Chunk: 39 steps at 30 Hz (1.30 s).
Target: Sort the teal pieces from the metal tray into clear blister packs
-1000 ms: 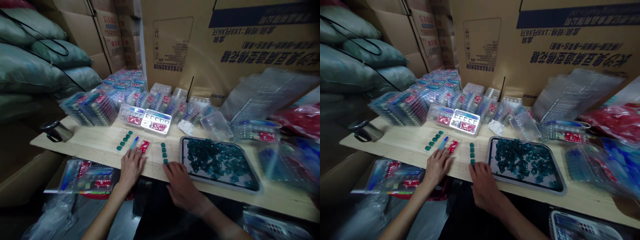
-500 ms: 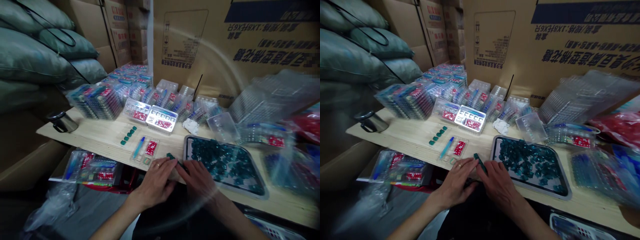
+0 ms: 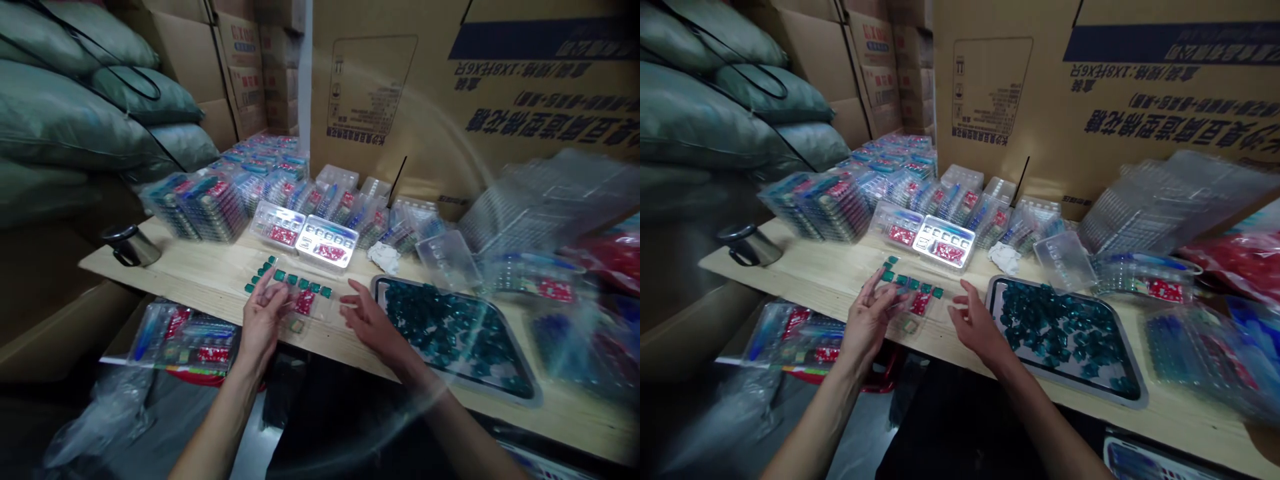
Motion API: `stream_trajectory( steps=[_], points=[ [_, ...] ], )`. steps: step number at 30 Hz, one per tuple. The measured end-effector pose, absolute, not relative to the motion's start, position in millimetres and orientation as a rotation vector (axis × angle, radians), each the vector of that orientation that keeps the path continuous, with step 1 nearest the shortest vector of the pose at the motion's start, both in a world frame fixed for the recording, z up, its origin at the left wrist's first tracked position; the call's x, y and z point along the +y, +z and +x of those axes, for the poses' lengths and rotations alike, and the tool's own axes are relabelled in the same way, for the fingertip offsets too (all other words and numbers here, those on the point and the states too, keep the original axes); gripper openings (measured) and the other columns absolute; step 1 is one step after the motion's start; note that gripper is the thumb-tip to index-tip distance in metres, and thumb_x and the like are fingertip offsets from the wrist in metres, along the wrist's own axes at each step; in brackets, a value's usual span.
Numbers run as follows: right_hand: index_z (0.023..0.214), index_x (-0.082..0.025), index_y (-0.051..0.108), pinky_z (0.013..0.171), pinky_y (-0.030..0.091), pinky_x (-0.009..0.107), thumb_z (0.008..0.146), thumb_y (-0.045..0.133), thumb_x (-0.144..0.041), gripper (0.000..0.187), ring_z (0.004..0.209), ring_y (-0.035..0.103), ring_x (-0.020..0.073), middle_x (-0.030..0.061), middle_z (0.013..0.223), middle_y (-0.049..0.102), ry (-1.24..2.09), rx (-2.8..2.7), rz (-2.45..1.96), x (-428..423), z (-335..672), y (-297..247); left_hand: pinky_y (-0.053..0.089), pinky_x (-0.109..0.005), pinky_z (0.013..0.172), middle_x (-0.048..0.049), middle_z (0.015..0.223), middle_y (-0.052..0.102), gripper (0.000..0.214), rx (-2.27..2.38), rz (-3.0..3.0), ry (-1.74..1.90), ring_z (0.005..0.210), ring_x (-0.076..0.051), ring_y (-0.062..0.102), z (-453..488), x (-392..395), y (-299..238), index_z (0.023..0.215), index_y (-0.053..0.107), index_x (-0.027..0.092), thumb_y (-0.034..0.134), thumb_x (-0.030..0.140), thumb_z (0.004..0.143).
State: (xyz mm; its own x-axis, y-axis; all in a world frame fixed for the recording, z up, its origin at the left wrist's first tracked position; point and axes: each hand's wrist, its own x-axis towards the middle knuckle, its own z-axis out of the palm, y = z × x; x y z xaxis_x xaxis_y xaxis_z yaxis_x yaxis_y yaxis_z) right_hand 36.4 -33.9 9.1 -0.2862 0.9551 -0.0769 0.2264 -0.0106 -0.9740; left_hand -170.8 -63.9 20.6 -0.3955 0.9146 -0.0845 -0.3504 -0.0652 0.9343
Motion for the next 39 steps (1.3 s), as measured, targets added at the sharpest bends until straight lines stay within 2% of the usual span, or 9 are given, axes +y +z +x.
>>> stream_trajectory(
  steps=[4, 7, 9, 14, 18, 24, 29, 34, 39],
  points=[
    [0.137, -0.021, 0.037, 0.063, 0.052, 0.029, 0.084, 0.056, -0.035, 0.058, 0.074, 0.065, 0.0156, 0.0055, 0.097, 0.064, 1.743, -1.248, -1.123, -35.9, 7.2, 7.3, 0.057, -0.024, 0.064, -0.0001, 0.094, 0.071, 0.065, 1.213, 0.586, 1.644, 0.074, -0.015, 0.073, -187.6, -71.2, 24.4, 0.13, 0.052, 0.024, 0.08, 0.029, 0.071],
    [0.126, -0.019, 0.047, 0.053, 0.043, 0.023, 0.082, 0.054, -0.031, 0.046, 0.062, 0.056, 0.0128, -0.0039, 0.071, 0.056, 1.676, -1.29, -1.091, -22.2, -4.4, 11.7, 0.057, -0.026, 0.062, -0.0027, 0.086, 0.073, 0.055, 1.227, 0.56, 1.578, 0.07, -0.018, 0.072, -203.7, -73.3, 26.6, 0.116, 0.056, 0.019, 0.079, 0.029, 0.068],
    [0.123, -0.018, 0.05, 0.052, 0.04, 0.023, 0.083, 0.051, -0.027, 0.041, 0.06, 0.052, 0.0124, -0.0051, 0.067, 0.053, 1.513, -1.44, -1.125, -5.7, -8.6, 15.6, 0.055, -0.026, 0.06, -0.0007, 0.078, 0.071, 0.056, 1.252, 0.569, 1.534, 0.067, -0.019, 0.072, -215.3, -74.5, 28.1, 0.111, 0.057, 0.018, 0.082, 0.028, 0.062],
    [0.118, -0.017, 0.055, 0.071, 0.045, 0.026, 0.079, 0.053, -0.011, 0.039, 0.073, 0.057, 0.0149, -0.0031, 0.073, 0.059, 1.069, -1.986, -1.239, 31.8, -26.1, 32.6, 0.05, -0.024, 0.057, 0.0016, 0.072, 0.068, 0.058, 1.45, 0.761, 1.433, 0.061, -0.016, 0.066, -229.3, -83.5, 17.1, 0.109, 0.061, 0.017, 0.085, 0.038, 0.06],
    [0.129, -0.017, 0.054, 0.086, 0.043, 0.03, 0.074, 0.058, -0.004, 0.057, 0.1, 0.058, 0.0211, 0.0082, 0.108, 0.064, 0.661, -2.402, -1.298, 39.8, -48.3, 35.8, 0.044, -0.023, 0.053, 0.001, 0.065, 0.061, 0.046, 1.7, 1.013, 1.264, 0.055, -0.013, 0.055, -224.8, -96.0, -6.1, 0.088, 0.068, 0.014, 0.077, 0.053, 0.067],
    [0.13, -0.015, 0.056, 0.091, 0.039, 0.038, 0.086, 0.052, -0.011, 0.045, 0.108, 0.049, 0.0273, 0.0155, 0.117, 0.055, 0.303, -2.651, -1.252, 38.0, -63.2, 2.9, 0.051, -0.032, 0.064, -0.0045, 0.087, 0.058, 0.049, 2.19, 1.613, 1.183, 0.069, -0.019, 0.058, -221.4, -102.2, -32.9, 0.122, 0.064, 0.017, 0.066, 0.043, 0.08],
    [0.138, -0.019, 0.051, 0.088, 0.038, 0.037, 0.089, 0.05, -0.016, 0.049, 0.109, 0.048, 0.0278, 0.0134, 0.118, 0.054, 0.346, -2.606, -1.356, 35.8, -65.4, -24.9, 0.053, -0.038, 0.078, -0.0099, 0.096, 0.063, 0.032, 2.244, 1.928, 1.082, 0.088, -0.024, 0.063, -215.5, -100.1, -44.4, 0.12, 0.065, 0.02, 0.049, 0.026, 0.093],
    [0.141, -0.019, 0.047, 0.09, 0.038, 0.036, 0.09, 0.054, -0.023, 0.052, 0.108, 0.049, 0.0261, 0.0127, 0.118, 0.054, 0.384, -2.547, -1.427, 25.6, -64.6, -29.5, 0.038, -0.058, 0.105, -0.0162, 0.14, 0.051, 0.038, 2.257, 2.228, 0.752, 0.133, -0.039, 0.041, -184.3, -103.4, -34.0, 0.118, 0.065, 0.023, 0.061, 0.043, 0.087],
    [0.131, -0.013, 0.055, 0.091, 0.039, 0.039, 0.083, 0.058, -0.021, 0.049, 0.107, 0.048, 0.0289, 0.0147, 0.118, 0.055, 0.271, -2.571, -1.285, 5.4, -49.5, -1.7, 0.036, -0.055, 0.104, -0.0197, 0.149, 0.04, 0.054, 2.282, 2.06, 0.405, 0.133, -0.041, 0.04, -162.8, -99.1, -21.2, 0.12, 0.06, 0.017, 0.07, 0.047, 0.076]
  ],
)
